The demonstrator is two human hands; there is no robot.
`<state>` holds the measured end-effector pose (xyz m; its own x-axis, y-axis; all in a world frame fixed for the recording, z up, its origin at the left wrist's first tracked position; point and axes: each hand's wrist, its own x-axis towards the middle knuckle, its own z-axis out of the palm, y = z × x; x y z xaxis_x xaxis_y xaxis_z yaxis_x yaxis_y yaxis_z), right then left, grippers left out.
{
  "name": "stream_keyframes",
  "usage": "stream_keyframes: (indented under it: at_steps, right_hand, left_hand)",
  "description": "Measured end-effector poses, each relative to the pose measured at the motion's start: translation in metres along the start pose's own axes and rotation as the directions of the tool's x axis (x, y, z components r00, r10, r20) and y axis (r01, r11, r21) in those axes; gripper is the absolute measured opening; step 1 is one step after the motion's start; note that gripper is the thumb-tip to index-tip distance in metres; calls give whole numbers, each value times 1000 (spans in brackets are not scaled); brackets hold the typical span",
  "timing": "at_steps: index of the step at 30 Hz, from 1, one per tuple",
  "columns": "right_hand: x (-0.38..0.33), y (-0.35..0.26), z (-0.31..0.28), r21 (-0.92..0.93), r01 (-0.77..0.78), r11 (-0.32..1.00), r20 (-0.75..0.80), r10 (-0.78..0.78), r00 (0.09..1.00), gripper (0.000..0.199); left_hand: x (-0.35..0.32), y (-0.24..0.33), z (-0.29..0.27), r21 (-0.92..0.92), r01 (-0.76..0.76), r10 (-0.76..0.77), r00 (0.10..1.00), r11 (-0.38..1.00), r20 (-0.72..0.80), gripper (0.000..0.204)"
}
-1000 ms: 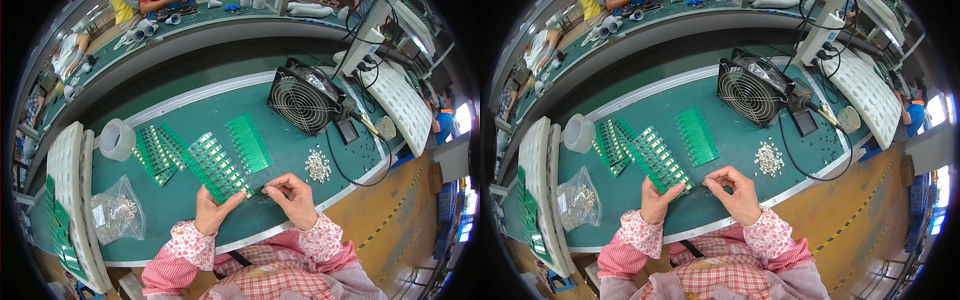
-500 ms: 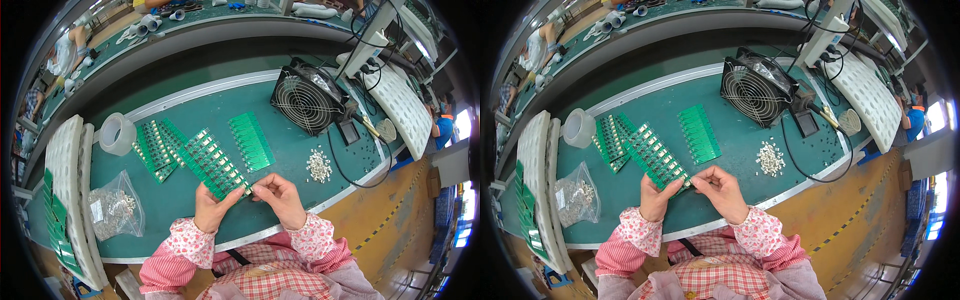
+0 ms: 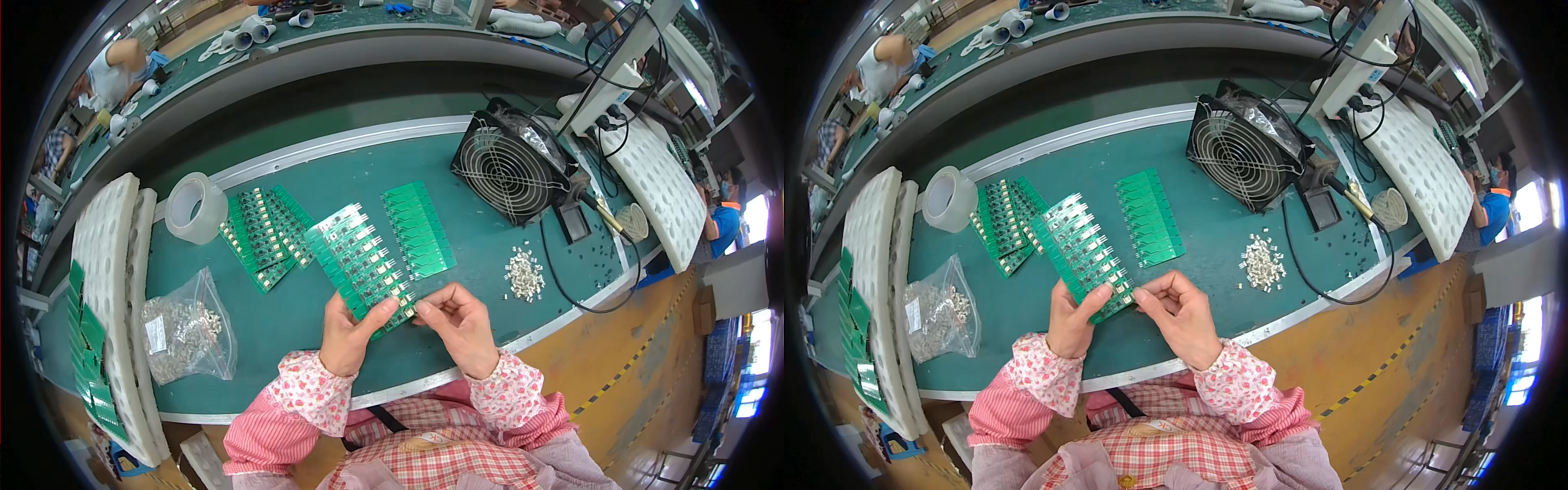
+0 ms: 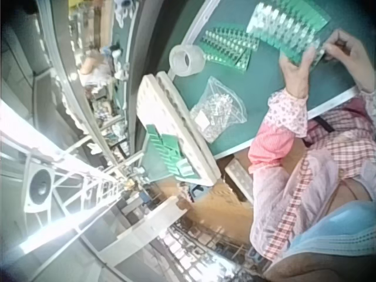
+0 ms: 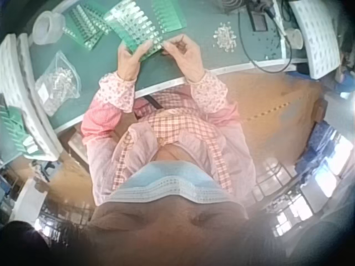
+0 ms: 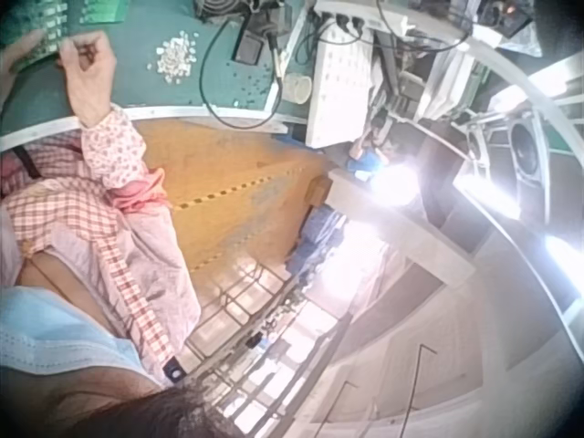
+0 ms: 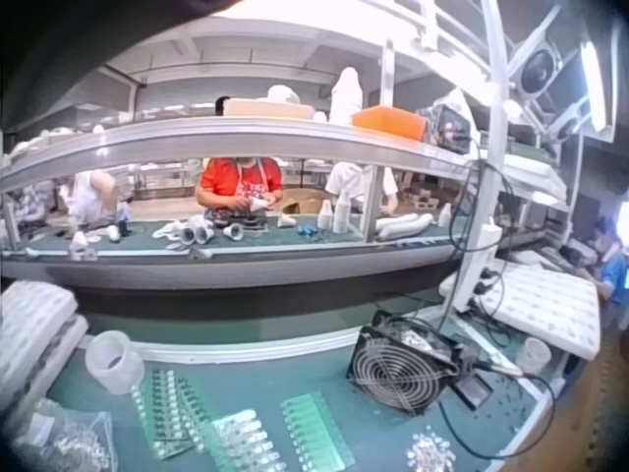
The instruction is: The person solders small electronic components onto green printed circuit board strips with a soldering iron and solder wire.
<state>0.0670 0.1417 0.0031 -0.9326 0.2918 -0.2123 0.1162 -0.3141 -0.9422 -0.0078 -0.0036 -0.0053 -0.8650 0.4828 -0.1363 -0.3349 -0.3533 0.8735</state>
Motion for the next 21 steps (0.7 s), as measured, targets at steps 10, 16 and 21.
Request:
stream_keyframes:
  at_steps: [10, 16, 21]
  right_hand:
    - [-1, 7, -2, -61, 70, 996, 18, -69, 997, 12]
    - [-2, 14, 1, -91, 152, 984, -7, -153, 988, 12]
    - [-2, 10, 0, -104, 130, 986, -20, -133, 991, 11]
  left_hand:
    - [1, 1, -1, 60, 50, -52, 998, 997, 30, 21]
    - [1, 0, 1, 64, 35, -38, 999, 997, 31, 20]
    - [1, 0, 1, 46, 21, -22, 999, 999, 25, 19]
